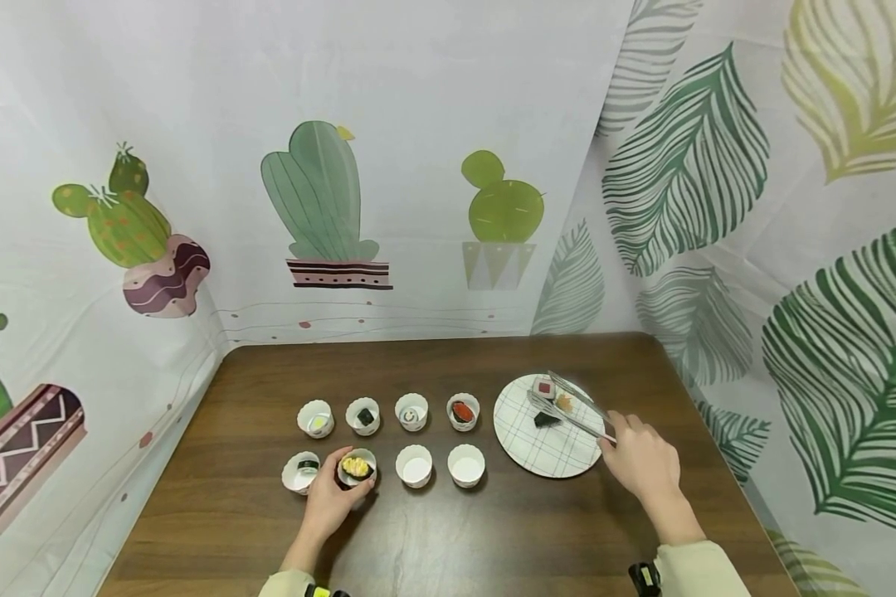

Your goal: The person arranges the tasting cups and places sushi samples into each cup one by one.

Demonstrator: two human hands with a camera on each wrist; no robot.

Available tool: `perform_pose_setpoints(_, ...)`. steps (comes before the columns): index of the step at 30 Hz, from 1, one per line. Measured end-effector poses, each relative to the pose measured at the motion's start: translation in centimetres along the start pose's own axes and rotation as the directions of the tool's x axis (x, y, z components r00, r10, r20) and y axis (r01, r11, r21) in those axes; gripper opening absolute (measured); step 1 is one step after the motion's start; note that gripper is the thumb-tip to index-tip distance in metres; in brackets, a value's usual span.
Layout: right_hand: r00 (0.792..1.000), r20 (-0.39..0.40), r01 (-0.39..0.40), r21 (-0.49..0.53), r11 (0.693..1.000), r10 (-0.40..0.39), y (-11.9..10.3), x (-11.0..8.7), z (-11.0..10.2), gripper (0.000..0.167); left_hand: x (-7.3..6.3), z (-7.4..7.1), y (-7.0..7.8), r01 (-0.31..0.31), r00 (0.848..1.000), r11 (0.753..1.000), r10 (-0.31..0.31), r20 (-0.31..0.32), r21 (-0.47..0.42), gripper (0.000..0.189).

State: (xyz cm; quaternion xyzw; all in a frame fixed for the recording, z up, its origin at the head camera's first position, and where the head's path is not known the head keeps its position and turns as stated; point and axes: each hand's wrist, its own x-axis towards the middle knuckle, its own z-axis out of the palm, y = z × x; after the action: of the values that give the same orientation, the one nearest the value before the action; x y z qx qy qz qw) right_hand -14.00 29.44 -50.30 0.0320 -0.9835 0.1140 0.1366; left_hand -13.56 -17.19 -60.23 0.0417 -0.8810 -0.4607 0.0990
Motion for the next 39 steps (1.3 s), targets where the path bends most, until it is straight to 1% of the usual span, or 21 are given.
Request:
perform_pose_setpoints(3,0.998,0.062,-0.026,0.0,1.0,0.026,0.3,0.1,-0.2,0.044,0.0,0.0,0.0,-0.003,1.0,1.0,0.003,0.003,-0.004,0.068)
perform_pose_setpoints(5,0.992,0.115,-0.049,0.004,0.999,0.049,0.4,0.2,-0.4,0.044,0.0,0.0,0.0,-0.008,1.0,1.0,0.008,0.002,-0.007,0.068)
perform_pose_setpoints(8,0.983,0.171,-0.076,0.007,0.997,0.073,0.6,0.2,-0.8,0.045,0.0,0.0,0.0,-0.01,1.0,1.0,0.01,0.002,-0.005,0.069)
perform_pose_setpoints(12,0.976,0.199,-0.088,0.007,0.996,0.085,0.9,0.1,-1.1,0.047,0.0,0.0,0.1,-0.016,1.0,1.0,0.016,0.003,-0.005,0.07)
perform_pose_setpoints(17,0.971,0.225,-0.08,0.009,0.997,0.076,1.4,-0.1,-1.3,0.05,-0.1,-0.1,0.2,-0.043,0.999,0.999,0.043,-0.004,0.001,0.074)
perform_pose_setpoints(20,0.97,0.233,-0.07,0.005,0.998,0.067,1.6,-0.2,-1.5,0.05,-0.1,-0.2,0.2,-0.065,0.998,0.998,0.065,-0.006,0.002,0.077)
perform_pose_setpoints(25,0.975,0.219,-0.037,-0.006,0.999,0.037,1.9,-0.4,-2.1,0.048,0.1,-0.6,0.7,-0.103,0.995,0.995,0.103,-0.005,-0.005,0.08)
perform_pose_setpoints(32,0.979,0.202,0.041,-0.047,0.998,-0.03,2.6,-0.5,-2.7,0.046,0.5,-1.2,2.0,-0.157,0.988,0.988,0.157,0.0,-0.005,0.079)
perform_pose_setpoints(39,0.98,0.163,0.139,-0.123,0.983,-0.118,2.8,-0.2,-3.2,0.046,0.7,-1.6,3.4,-0.171,0.985,0.985,0.171,0.007,0.001,0.08)
